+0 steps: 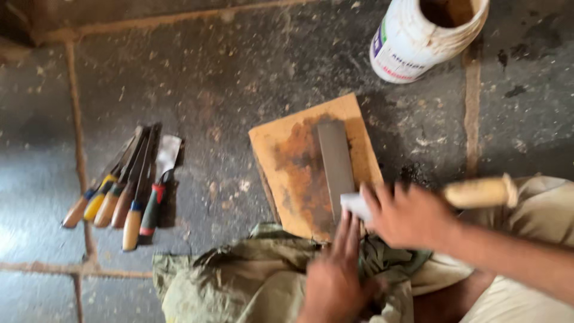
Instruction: The person sits on the floor and sharpens a metal chisel by rubbing it against a sharpening stone placed on a wooden board. They repeatedly rub the chisel's edge on the stone, occasionally pausing to inspect the blade or adjust their grip.
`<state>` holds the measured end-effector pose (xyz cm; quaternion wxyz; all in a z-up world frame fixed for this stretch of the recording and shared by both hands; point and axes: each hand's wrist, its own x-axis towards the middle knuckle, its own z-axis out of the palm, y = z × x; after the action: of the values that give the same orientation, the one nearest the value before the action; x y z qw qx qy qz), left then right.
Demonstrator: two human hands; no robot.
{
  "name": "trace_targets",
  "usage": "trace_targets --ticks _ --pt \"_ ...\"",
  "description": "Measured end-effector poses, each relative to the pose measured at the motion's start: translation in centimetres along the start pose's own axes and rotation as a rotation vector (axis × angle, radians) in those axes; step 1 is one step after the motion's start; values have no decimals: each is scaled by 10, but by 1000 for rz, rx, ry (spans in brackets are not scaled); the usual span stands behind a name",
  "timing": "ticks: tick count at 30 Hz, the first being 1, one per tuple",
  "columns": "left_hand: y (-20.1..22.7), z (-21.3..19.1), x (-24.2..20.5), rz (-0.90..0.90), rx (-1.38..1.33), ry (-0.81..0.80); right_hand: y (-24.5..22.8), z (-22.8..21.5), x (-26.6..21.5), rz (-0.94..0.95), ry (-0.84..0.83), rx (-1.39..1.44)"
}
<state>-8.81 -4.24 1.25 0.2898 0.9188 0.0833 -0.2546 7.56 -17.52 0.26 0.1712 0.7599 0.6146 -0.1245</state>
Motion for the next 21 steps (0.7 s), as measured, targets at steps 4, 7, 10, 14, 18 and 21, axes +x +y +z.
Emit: trace_targets --ticks 4,7,10,14,18,21 --pt "-16 5 41 118 33 291 20 -1 28 170 73 63" --pt "-33 -24 111 56 -53 321 73 -15 76 368 -57 153" --pt "-27 -22 98 -37 -22 172 62 -18 65 315 0 61" --pt "5 10 -3 25 94 122 -4 -10 -3 65 34 62" --pt "-5 2 31 22 -30 117 13 -5 15 140 83 8" --pt "-27 -27 113 15 -33 211 70 -1 69 371 128 151"
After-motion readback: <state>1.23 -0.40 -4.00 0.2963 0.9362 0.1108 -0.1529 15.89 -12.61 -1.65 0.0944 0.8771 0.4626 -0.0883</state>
